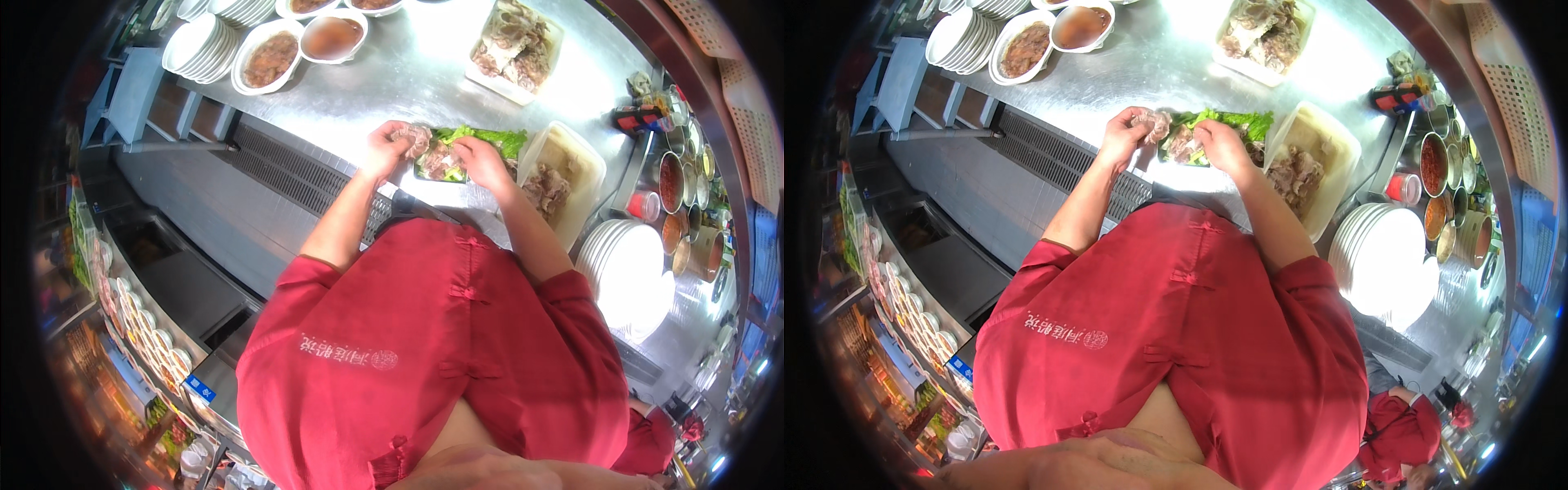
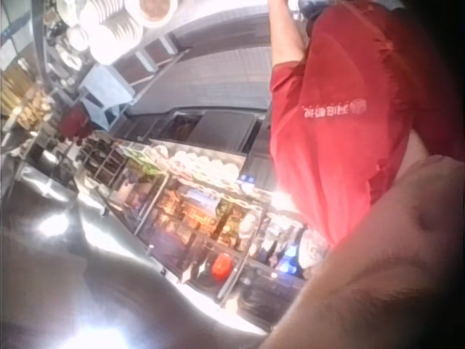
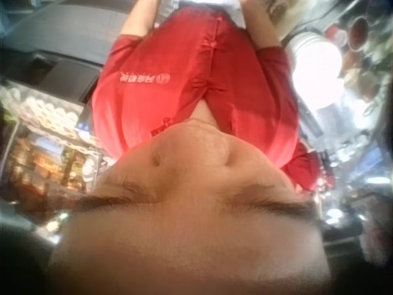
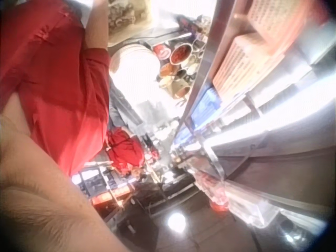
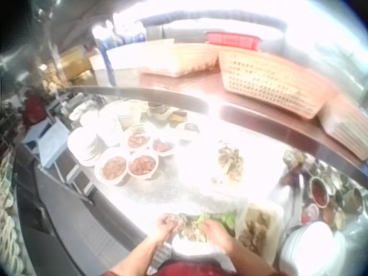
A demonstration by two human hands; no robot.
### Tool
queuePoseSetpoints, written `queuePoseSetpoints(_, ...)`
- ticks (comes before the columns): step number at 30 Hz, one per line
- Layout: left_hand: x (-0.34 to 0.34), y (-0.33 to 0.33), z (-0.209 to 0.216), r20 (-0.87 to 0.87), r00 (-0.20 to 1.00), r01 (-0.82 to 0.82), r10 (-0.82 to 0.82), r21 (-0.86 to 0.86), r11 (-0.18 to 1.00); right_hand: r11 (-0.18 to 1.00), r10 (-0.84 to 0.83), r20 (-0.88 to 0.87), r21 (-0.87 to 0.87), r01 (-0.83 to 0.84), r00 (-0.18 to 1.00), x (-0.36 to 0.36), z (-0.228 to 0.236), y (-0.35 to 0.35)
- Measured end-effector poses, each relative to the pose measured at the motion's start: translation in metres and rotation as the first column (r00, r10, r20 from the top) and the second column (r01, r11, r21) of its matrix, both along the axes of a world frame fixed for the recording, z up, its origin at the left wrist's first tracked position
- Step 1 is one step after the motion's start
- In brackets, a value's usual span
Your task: The person places green leaves on a plate, then adds sliced meat on top of the leaves. They continue layering meat and leaves, then move to a refrigerated display to retrieve a packaged item and return to the counter.
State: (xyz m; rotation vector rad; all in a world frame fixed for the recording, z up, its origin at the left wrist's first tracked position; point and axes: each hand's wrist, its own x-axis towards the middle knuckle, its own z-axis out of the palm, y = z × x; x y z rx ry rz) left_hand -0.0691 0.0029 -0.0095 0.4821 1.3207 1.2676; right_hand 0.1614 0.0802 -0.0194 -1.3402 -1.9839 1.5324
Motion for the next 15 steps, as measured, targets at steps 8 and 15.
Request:
queuePoseSetpoints(8,0.028,-0.005,-0.001,0.036,0.978,0.203,-0.204,0.018,0.979,0.947,-0.064,-0.324,-0.317,-0.044,0.944,-0.004,0.010,-0.006)
queuePoseSetpoints(15,0.044,0.003,-0.004,-0.112,0.977,0.194,-0.183,0.094,0.976,0.988,-0.072,-0.302,-0.151,0.027,0.950,-0.014,-0.014,-0.010)
